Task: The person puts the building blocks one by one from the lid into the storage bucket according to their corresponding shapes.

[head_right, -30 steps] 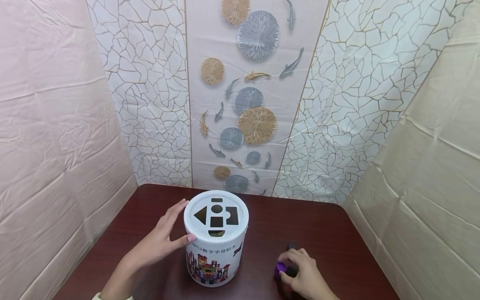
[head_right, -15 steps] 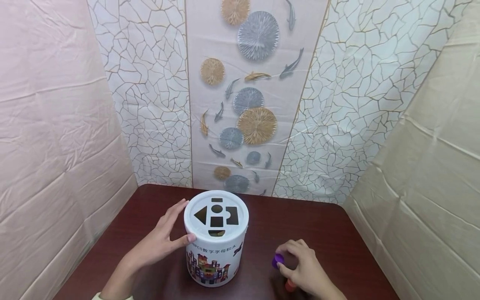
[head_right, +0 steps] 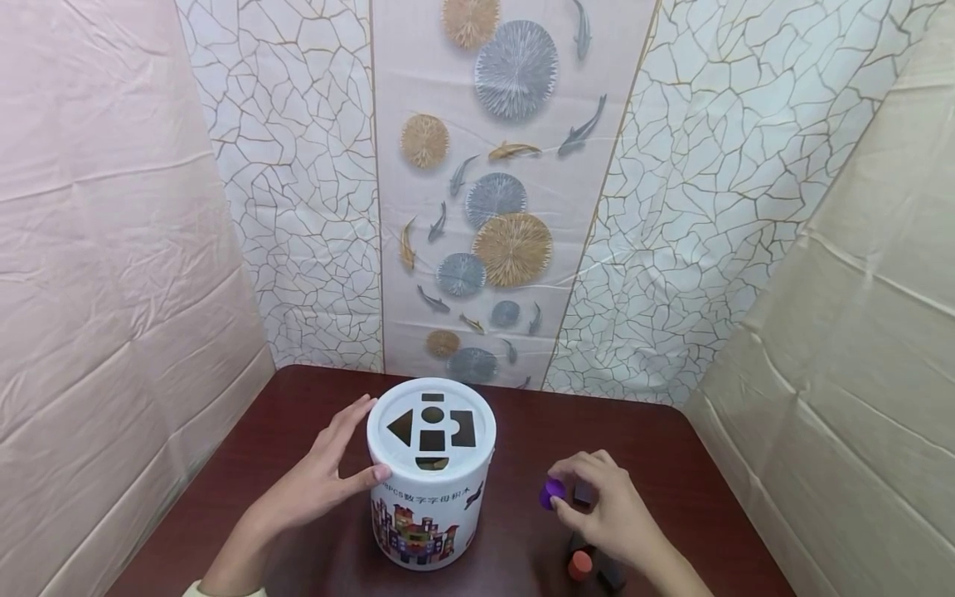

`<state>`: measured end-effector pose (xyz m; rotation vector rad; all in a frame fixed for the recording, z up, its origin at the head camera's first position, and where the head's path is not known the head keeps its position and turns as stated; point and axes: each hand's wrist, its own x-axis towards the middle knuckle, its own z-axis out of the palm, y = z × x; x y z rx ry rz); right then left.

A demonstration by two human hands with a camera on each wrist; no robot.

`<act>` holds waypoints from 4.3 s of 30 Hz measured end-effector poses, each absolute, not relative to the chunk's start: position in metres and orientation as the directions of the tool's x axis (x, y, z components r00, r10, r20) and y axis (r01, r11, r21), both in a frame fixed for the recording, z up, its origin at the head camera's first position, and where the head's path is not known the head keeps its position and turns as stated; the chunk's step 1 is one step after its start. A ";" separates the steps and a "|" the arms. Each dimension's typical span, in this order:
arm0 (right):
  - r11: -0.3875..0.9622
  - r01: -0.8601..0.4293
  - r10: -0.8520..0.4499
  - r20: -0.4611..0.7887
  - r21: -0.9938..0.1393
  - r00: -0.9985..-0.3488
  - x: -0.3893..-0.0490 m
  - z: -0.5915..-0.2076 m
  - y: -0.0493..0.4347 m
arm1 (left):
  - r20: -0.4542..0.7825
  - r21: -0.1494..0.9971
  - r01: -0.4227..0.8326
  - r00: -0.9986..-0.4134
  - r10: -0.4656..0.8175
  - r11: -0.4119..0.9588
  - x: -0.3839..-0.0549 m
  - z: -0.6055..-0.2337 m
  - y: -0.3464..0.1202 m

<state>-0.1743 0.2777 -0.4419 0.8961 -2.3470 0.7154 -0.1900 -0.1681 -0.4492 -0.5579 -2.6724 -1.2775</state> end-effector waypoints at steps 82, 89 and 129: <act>0.484 -0.819 -0.557 0.614 -0.308 -0.560 -0.213 -0.366 0.170 | 0.245 0.738 0.357 -0.932 0.265 0.572 -0.191 -0.452 -0.168; 0.464 -0.837 -0.566 0.630 -0.290 -0.531 -0.216 -0.366 0.160 | 0.250 0.738 0.359 -0.932 0.263 0.572 -0.192 -0.453 -0.168; 0.497 -0.806 -0.582 0.565 -0.322 -0.585 -0.248 -0.367 0.128 | 0.212 0.753 0.327 -0.942 0.260 0.571 -0.190 -0.451 -0.168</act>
